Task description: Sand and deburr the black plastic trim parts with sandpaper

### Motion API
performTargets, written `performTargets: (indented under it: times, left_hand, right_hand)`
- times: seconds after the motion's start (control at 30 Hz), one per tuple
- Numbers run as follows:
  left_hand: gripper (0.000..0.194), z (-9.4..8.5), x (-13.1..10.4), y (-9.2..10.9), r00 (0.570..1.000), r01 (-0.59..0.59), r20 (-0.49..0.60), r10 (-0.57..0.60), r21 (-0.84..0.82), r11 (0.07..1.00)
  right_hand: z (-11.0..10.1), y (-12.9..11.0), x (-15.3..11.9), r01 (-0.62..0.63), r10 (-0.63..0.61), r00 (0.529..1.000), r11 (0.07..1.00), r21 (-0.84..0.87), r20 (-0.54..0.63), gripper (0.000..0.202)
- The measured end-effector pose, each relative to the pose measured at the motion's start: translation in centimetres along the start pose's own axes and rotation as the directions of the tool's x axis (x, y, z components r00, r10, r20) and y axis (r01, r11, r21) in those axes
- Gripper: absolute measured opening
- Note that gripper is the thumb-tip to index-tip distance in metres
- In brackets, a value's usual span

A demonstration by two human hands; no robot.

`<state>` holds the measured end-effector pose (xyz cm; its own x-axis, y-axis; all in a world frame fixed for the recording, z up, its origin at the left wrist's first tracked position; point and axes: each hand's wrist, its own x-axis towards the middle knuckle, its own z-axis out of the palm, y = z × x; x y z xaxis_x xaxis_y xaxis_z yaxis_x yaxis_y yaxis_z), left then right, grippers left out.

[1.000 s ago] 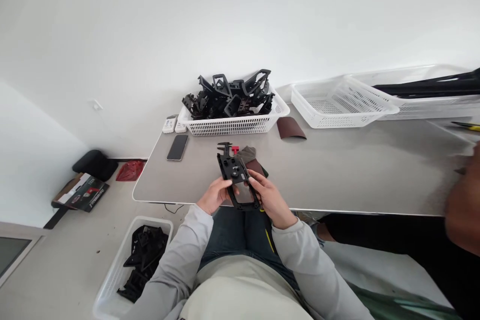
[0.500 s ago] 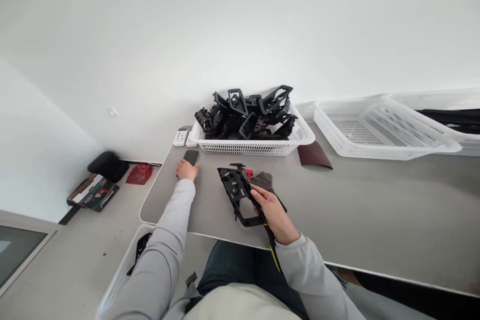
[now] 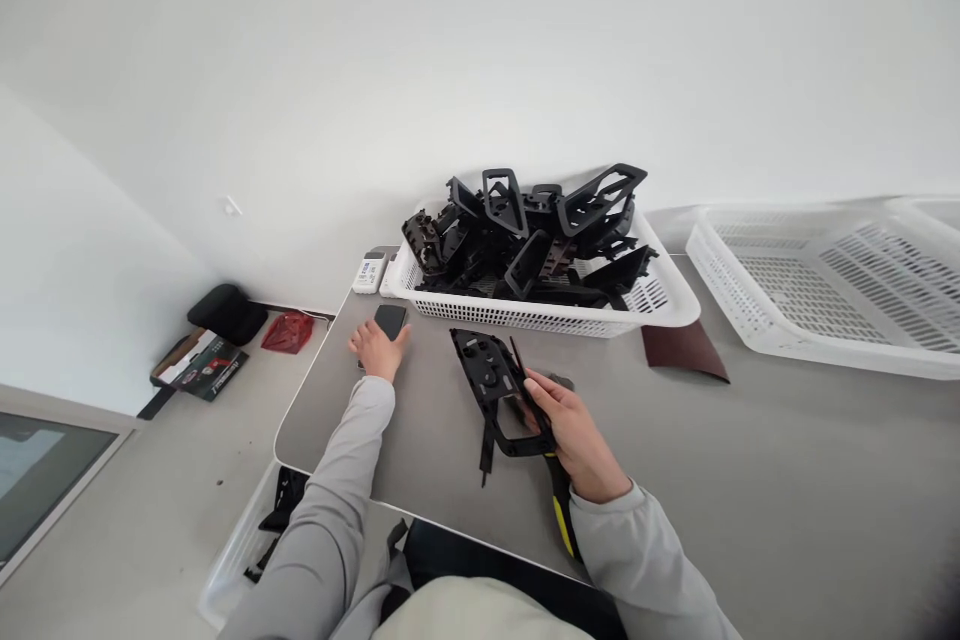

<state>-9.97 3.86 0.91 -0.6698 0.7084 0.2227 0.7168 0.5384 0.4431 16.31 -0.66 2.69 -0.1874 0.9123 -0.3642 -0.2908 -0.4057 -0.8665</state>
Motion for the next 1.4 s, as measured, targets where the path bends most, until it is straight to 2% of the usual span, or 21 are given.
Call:
performTargets:
  times: [0.03,0.07,0.1,0.13,0.17,0.2,0.23,0.27,0.33,0.4,0.47,0.6,0.77,0.93,1.03,1.27,1.33,1.4]
  left_hand:
    - [0.06,0.2,-0.7,0.5,1.0,-0.01,0.009,0.012,-0.134,0.991]
    - [0.052,0.5,-1.5,1.1,0.996,0.001,0.081,0.025,-0.306,0.952]
    - [0.049,0.8,-2.4,1.9,0.974,0.068,0.22,0.049,-0.493,0.868]
    - [0.051,1.2,-3.5,2.7,0.923,0.194,0.375,0.085,-0.643,0.741]
    - [0.055,1.5,-4.5,3.5,0.857,0.356,0.506,0.103,-0.724,0.591]
    - [0.057,1.8,-5.5,4.3,0.771,0.496,0.615,0.162,-0.741,0.453]
    - [0.056,2.1,-6.5,5.0,0.693,0.587,0.672,0.259,-0.735,0.339]
    - [0.054,2.2,-7.3,5.6,0.642,0.653,0.699,0.315,-0.714,0.252]
    - [0.053,2.3,-8.4,6.5,0.621,0.719,0.706,0.341,-0.686,0.11]
    - [0.055,2.2,-8.9,6.8,0.647,0.721,0.684,0.338,-0.692,0.02]
    - [0.058,2.0,-9.0,6.8,0.641,0.734,0.689,0.338,-0.679,-0.007]
    - [0.056,1.8,-9.1,6.4,0.599,0.765,0.708,0.375,-0.644,-0.004]
    - [0.052,2.2,-9.3,6.4,0.606,0.774,0.731,0.314,-0.632,-0.021]
    - [0.051,2.4,-9.3,6.1,0.573,0.792,0.755,0.32,-0.61,0.021]
    - [0.051,2.4,-9.3,6.0,0.592,0.768,0.739,0.321,-0.638,0.052]
    - [0.066,2.0,-9.8,5.6,0.586,0.707,0.678,0.443,-0.695,0.129]
    - [0.077,1.8,-9.7,5.5,0.591,0.657,0.638,0.494,-0.736,0.164]
    - [0.092,1.7,-9.5,5.3,0.577,0.612,0.609,0.545,-0.764,0.205]
  right_hand:
    - [0.0,-0.1,0.1,0.0,0.0,1.0,1.0,0.008,0.01,0.061]
    - [0.0,-0.2,0.2,0.002,-0.002,1.0,1.0,0.016,0.02,0.061]
    - [0.0,-0.3,0.2,0.006,-0.007,1.0,1.0,0.023,0.029,0.06]
    - [-0.1,-0.3,0.3,0.012,-0.013,0.999,1.0,0.028,0.035,0.058]
    - [-0.1,-0.3,0.4,0.018,-0.019,0.999,0.999,0.03,0.035,0.057]
    - [-0.1,-0.2,0.4,0.024,-0.024,0.999,0.999,0.029,0.028,0.056]
    - [-0.1,-0.1,0.5,0.028,-0.028,0.999,0.999,0.023,0.016,0.055]
    - [-0.2,0.1,0.6,0.028,-0.028,1.0,1.0,0.011,0.0,0.055]
    - [-0.3,0.5,0.9,0.02,-0.021,0.999,0.999,-0.025,-0.024,0.053]
    - [-0.4,1.1,1.1,0.007,-0.009,0.999,0.998,-0.063,-0.037,0.051]
    - [-0.5,1.6,1.1,-0.02,0.016,0.999,0.996,-0.087,-0.048,0.053]
    - [-0.5,2.1,1.0,-0.098,0.093,0.994,0.991,-0.088,-0.064,0.064]
    - [-0.4,2.4,0.8,-0.102,0.1,0.995,0.993,-0.061,-0.023,0.069]
    - [-0.4,2.7,0.9,-0.1,0.098,0.995,0.994,-0.039,-0.035,0.069]
    - [-0.4,2.6,0.8,-0.095,0.093,0.994,0.995,-0.03,-0.059,0.065]
    - [-0.4,2.5,0.6,-0.069,0.061,0.994,0.994,-0.089,-0.088,0.061]
    - [-0.4,2.5,0.6,-0.061,0.049,0.992,0.993,-0.101,-0.119,0.061]
    - [-0.5,2.4,0.6,-0.059,0.043,0.99,0.992,-0.112,-0.137,0.061]
